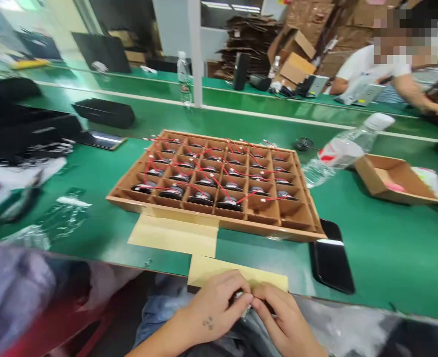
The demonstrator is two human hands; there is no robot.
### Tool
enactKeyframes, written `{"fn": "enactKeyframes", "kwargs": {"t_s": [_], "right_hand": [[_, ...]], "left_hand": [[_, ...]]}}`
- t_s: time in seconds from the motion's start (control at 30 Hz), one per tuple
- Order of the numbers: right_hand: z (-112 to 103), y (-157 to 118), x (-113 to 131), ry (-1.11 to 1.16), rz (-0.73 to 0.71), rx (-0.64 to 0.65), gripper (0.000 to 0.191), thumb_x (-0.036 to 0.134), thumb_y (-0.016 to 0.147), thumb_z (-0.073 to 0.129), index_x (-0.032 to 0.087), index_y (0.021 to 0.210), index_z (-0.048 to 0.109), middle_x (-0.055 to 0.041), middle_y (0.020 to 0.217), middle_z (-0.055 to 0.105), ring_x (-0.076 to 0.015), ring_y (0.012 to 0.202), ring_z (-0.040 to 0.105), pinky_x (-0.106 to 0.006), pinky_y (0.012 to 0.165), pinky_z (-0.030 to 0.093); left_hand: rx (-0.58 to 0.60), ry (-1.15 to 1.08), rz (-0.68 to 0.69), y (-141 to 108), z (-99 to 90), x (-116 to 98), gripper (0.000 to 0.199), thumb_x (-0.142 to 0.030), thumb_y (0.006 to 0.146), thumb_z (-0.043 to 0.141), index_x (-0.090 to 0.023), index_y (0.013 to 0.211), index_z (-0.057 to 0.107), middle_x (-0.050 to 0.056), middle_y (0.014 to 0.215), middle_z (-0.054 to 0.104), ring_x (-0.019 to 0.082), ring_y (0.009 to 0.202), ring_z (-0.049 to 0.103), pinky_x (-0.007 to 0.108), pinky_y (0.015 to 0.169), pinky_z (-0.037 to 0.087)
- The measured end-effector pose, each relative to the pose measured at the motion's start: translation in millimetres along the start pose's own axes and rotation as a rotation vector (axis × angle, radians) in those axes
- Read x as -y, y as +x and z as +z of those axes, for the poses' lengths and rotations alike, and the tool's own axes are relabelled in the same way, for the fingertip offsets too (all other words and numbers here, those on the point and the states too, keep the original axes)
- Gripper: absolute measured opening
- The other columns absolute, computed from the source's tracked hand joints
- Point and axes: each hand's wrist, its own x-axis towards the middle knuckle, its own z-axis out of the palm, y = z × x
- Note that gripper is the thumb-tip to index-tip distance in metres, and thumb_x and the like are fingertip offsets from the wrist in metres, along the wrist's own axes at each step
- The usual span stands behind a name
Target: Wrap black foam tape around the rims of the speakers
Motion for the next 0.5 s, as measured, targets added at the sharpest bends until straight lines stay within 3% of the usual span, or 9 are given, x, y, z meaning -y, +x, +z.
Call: {"fn": "enactKeyframes", "kwargs": {"t_s": [0.13, 0.27, 0.33, 0.4, 0.43, 0.5], "right_hand": [[0.5, 8.3, -0.4, 0.060, 0.058, -0.037, 0.018, 0.026, 0.098, 0.040, 0.018, 0.084, 0.050, -0.0003, 0.072, 0.056, -0.0121, 0.065, 0.051, -0.022, 0.058, 0.040], [-4.7, 16.3, 1.7, 0.073, 0.023, -0.077, 0.011, 0.028, 0.096, 0.046, 0.018, 0.093, 0.051, -0.0016, 0.081, 0.059, -0.0139, 0.073, 0.051, -0.025, 0.064, 0.042], [-7.9, 18.1, 1.1, 0.005, -0.019, -0.064, 0.015, 0.031, 0.096, 0.046, 0.018, 0.096, 0.052, -0.0028, 0.087, 0.060, -0.0160, 0.081, 0.053, -0.029, 0.070, 0.044], [-9.0, 17.4, 0.6, -0.142, -0.067, -0.013, 0.025, 0.040, 0.094, 0.049, 0.016, 0.101, 0.053, -0.0045, 0.095, 0.062, -0.0199, 0.094, 0.054, -0.036, 0.087, 0.042], [-8.0, 15.8, 0.7, -0.243, -0.091, 0.028, 0.033, 0.045, 0.092, 0.051, 0.016, 0.106, 0.053, -0.0056, 0.102, 0.062, -0.0225, 0.104, 0.052, -0.042, 0.098, 0.035], [-2.9, 10.4, 0.9, -0.462, -0.120, 0.096, 0.053, 0.051, 0.085, 0.058, 0.013, 0.121, 0.051, -0.0080, 0.121, 0.058, -0.0275, 0.121, 0.042, -0.049, 0.112, 0.007]], "left_hand": [[0.058, -0.052, -0.018, 7.8, -5.4, 4.6, 0.022, -0.028, 0.092, 0.040, -0.017, 0.078, 0.053, 0.000, 0.075, 0.053, 0.012, 0.070, 0.048, 0.023, 0.065, 0.037], [0.108, -0.061, -0.069, 11.3, -12.5, 4.3, 0.023, -0.030, 0.093, 0.039, -0.018, 0.078, 0.051, -0.001, 0.075, 0.052, 0.012, 0.070, 0.046, 0.023, 0.066, 0.035], [0.145, -0.065, -0.086, 12.8, -13.5, 4.2, 0.023, -0.031, 0.093, 0.039, -0.018, 0.078, 0.051, -0.001, 0.076, 0.052, 0.012, 0.072, 0.047, 0.023, 0.068, 0.035], [0.167, -0.066, -0.103, 13.9, -14.3, 4.7, 0.022, -0.031, 0.093, 0.038, -0.018, 0.079, 0.050, -0.001, 0.079, 0.053, 0.013, 0.075, 0.047, 0.024, 0.071, 0.035], [0.172, -0.066, -0.114, 14.3, -15.1, 5.1, 0.022, -0.031, 0.093, 0.038, -0.018, 0.080, 0.050, -0.001, 0.081, 0.053, 0.013, 0.076, 0.047, 0.024, 0.072, 0.035], [0.185, -0.062, -0.131, 14.6, -18.3, 5.5, 0.024, -0.034, 0.094, 0.036, -0.019, 0.080, 0.048, -0.001, 0.082, 0.053, 0.013, 0.078, 0.047, 0.024, 0.073, 0.035]]}}
